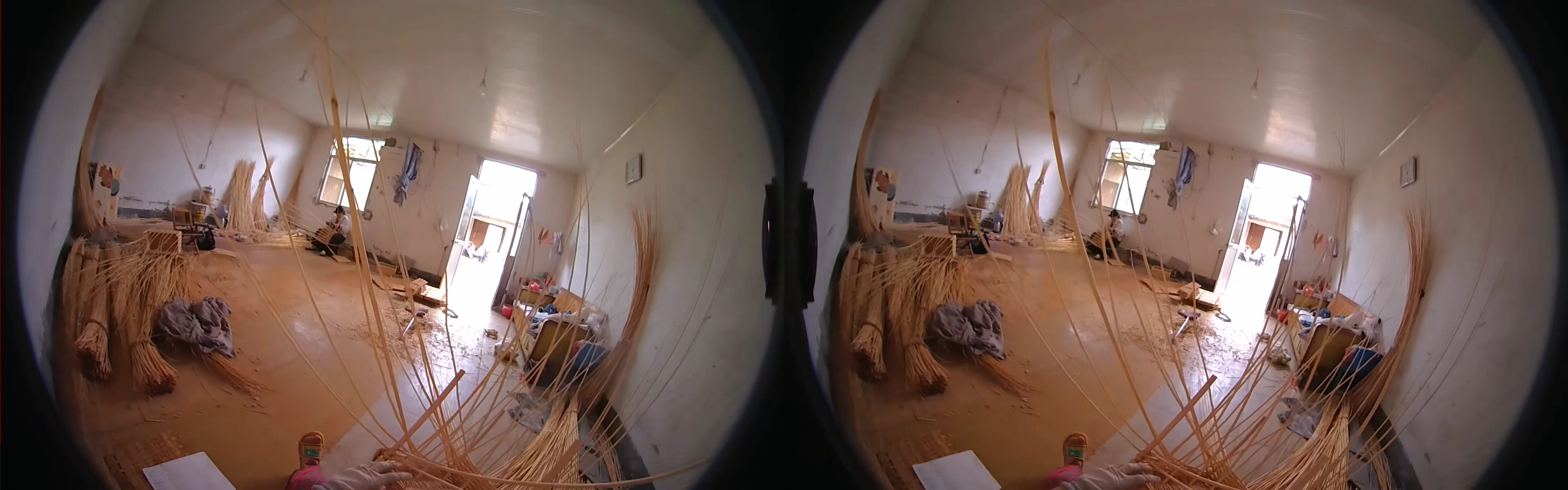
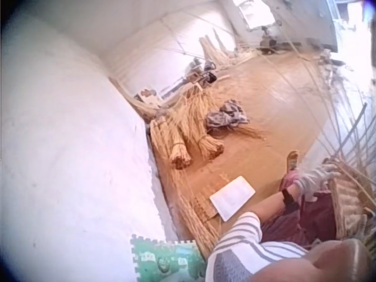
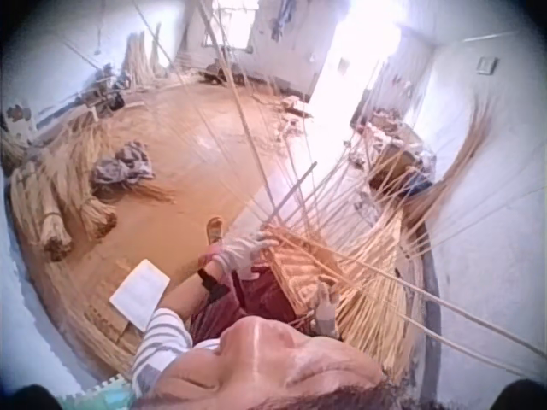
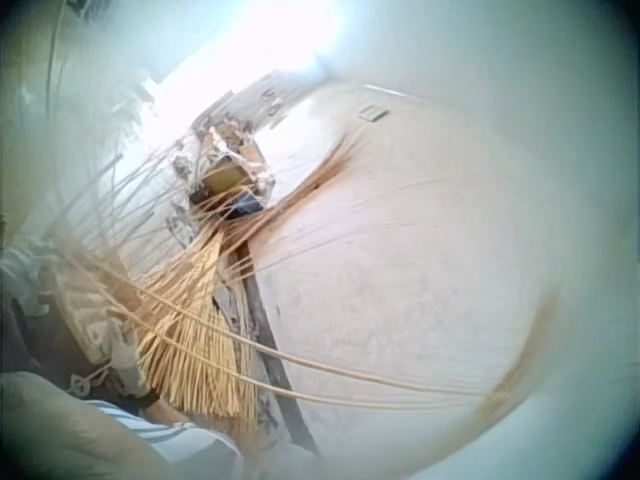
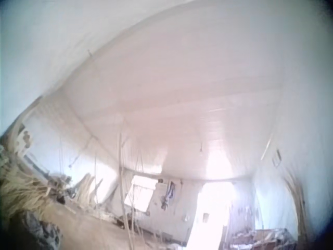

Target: Weaving a rectangular wicker basket using long wooden sticks.

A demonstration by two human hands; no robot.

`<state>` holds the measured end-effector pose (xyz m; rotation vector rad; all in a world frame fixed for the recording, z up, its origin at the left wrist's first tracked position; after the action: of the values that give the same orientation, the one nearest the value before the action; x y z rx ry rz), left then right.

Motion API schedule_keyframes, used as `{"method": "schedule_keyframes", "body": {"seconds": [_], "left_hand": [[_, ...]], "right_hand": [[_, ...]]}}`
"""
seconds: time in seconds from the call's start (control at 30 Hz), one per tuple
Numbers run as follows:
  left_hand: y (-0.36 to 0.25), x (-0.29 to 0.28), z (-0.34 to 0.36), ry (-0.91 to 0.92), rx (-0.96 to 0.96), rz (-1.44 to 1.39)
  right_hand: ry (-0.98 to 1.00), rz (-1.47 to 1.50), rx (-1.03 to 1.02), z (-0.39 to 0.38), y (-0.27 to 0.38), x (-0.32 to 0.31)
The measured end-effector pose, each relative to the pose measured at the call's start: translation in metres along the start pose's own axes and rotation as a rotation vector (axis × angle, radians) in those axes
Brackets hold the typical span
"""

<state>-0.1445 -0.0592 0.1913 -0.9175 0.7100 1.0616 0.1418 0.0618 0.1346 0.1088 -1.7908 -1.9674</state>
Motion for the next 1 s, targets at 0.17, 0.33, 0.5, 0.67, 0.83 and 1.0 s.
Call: {"method": "schedule_keyframes", "body": {"seconds": [0.17, 0.33, 0.5, 0.67, 0.83, 1.0], "left_hand": [[0.020, 0.049, -0.005, 0.047, -0.044, 0.047], [0.012, 0.085, -0.039, -0.054, -0.139, 0.300], [-0.039, 0.073, -0.093, -0.143, -0.250, 0.403], [-0.061, 0.027, -0.104, -0.157, -0.374, 0.480], [-0.063, 0.032, -0.141, -0.081, -0.455, 0.653], [-0.059, 0.033, -0.163, 0.007, -0.643, 0.568]], "right_hand": [[0.065, -0.037, 0.136, -0.009, -0.017, -0.029], [0.151, -0.191, 0.129, -0.006, -0.005, -0.032], [0.219, -0.244, -0.082, 0.010, 0.039, 0.004], [0.354, -0.274, 0.079, 0.050, 0.030, 0.027], [0.425, -0.232, -0.421, 0.101, -0.078, 0.063], [0.408, -0.351, -0.517, 0.071, -0.036, 0.093]]}}
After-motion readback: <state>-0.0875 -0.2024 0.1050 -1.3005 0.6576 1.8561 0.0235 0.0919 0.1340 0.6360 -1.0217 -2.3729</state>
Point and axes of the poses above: each hand's wrist, its own z-axis towards the middle knuckle, its own x-axis out of the palm, y = z × x, the point moved 2 cm from there along z, towards the middle knuckle, and after that the axes turned 2 degrees about z, right-handed, at the moved point
